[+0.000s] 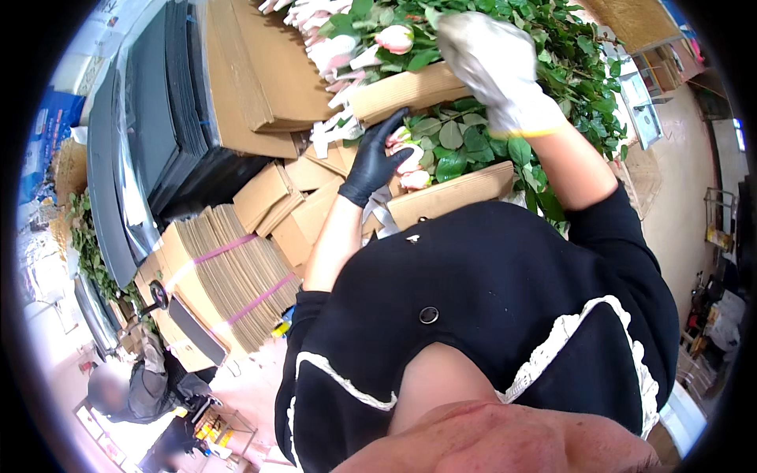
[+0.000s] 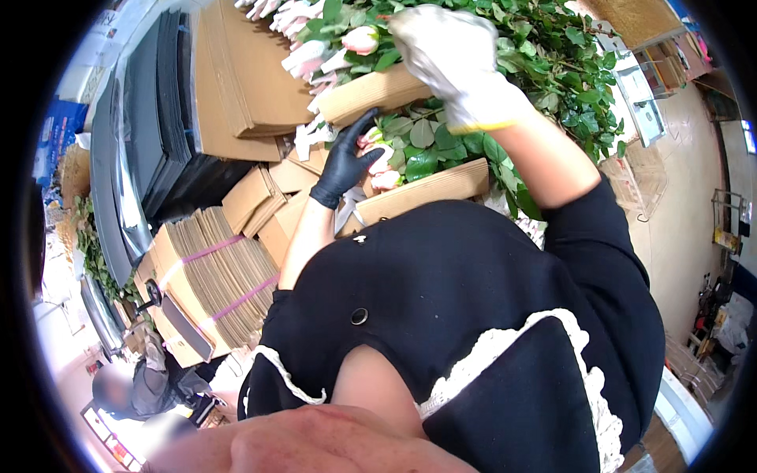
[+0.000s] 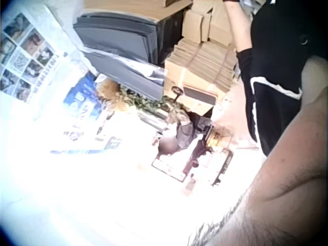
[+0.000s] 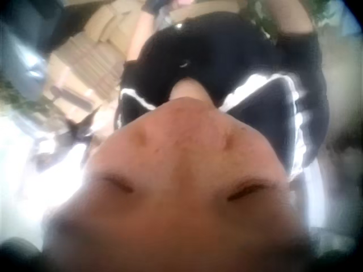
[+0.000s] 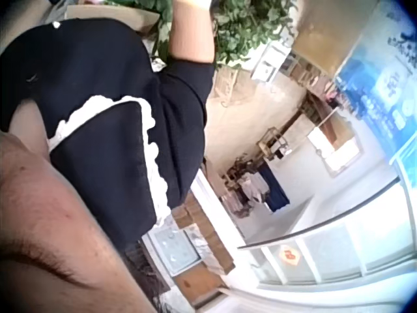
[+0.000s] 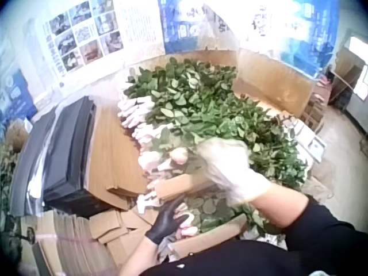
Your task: The person arranges pink roses and green leaves into a cardboard box, then places a black foam insert over the arrangement. They continue to adjust the flowers and leaves within the box, ensuring they fit properly around the foam insert.
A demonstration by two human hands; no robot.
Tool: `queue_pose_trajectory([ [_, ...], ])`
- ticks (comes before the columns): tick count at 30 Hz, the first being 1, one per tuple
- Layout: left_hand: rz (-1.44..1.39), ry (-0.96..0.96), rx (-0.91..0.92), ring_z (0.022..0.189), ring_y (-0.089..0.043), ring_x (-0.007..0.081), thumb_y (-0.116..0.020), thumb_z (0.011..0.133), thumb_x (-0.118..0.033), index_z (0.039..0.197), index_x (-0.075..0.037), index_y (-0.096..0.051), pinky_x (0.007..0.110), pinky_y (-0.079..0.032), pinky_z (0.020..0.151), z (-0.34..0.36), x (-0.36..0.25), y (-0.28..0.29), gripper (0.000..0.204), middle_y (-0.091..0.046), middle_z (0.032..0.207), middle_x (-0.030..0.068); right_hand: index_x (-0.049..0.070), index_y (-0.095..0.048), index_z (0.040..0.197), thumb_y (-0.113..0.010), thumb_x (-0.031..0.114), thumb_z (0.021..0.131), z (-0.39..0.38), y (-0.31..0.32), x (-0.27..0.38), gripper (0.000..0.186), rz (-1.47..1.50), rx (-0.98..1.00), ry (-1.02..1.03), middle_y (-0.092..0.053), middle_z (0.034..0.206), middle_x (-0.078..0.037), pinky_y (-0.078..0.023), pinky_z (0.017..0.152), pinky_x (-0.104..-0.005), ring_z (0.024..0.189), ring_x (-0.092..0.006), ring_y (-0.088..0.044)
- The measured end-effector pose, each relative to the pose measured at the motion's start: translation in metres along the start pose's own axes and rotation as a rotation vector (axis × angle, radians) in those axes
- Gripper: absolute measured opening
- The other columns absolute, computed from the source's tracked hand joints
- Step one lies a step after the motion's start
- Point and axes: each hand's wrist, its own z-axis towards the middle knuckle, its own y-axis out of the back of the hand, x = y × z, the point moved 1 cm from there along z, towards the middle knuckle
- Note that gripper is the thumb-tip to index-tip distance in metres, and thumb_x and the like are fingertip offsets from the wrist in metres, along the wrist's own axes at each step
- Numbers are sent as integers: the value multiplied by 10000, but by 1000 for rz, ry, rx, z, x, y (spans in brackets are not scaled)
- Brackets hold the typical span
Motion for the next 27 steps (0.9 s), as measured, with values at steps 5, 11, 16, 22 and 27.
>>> queue_pose_trajectory([
  [5,101,66,90,1125,-582,263,-783,807,-179,1247,-64,-632,369,-456,977,8,16,-3,479,-620,1222,148,179,-585,850,-591,221,774,-41,-8,32,87,184,90,170,-555,711,-17,-423,443,-352,540,-197,-564],
  [11,246,-57,-24,1137,-570,298,-786,786,-173,1251,-97,-647,383,-450,990,-1,15,-3,491,-632,1200,149,88,-638,988,-637,208,817,42,28,23,209,162,632,-205,-659,920,-135,-506,696,-425,816,-305,-638],
  [16,213,-79,-39,1119,-578,308,-770,802,-199,1282,-149,-639,387,-454,985,-3,14,-5,501,-635,1182,161,158,-616,976,-638,237,817,6,1,-6,178,8,-135,9,-605,721,-52,-494,487,-372,580,-239,-608],
  [22,370,-296,-86,962,-618,349,-784,760,-285,1087,-71,-703,436,-478,878,3,22,-6,399,-683,982,129,142,-620,887,-599,293,866,-51,-35,38,154,331,485,101,-655,713,-101,-506,528,-435,602,-293,-657],
  [27,371,-293,-96,1068,-598,330,-771,764,-293,1091,-96,-720,450,-428,966,-6,23,-15,385,-685,1052,132,146,-620,905,-596,301,863,-57,-46,35,162,356,326,125,-662,711,-87,-508,515,-446,586,-295,-658],
])
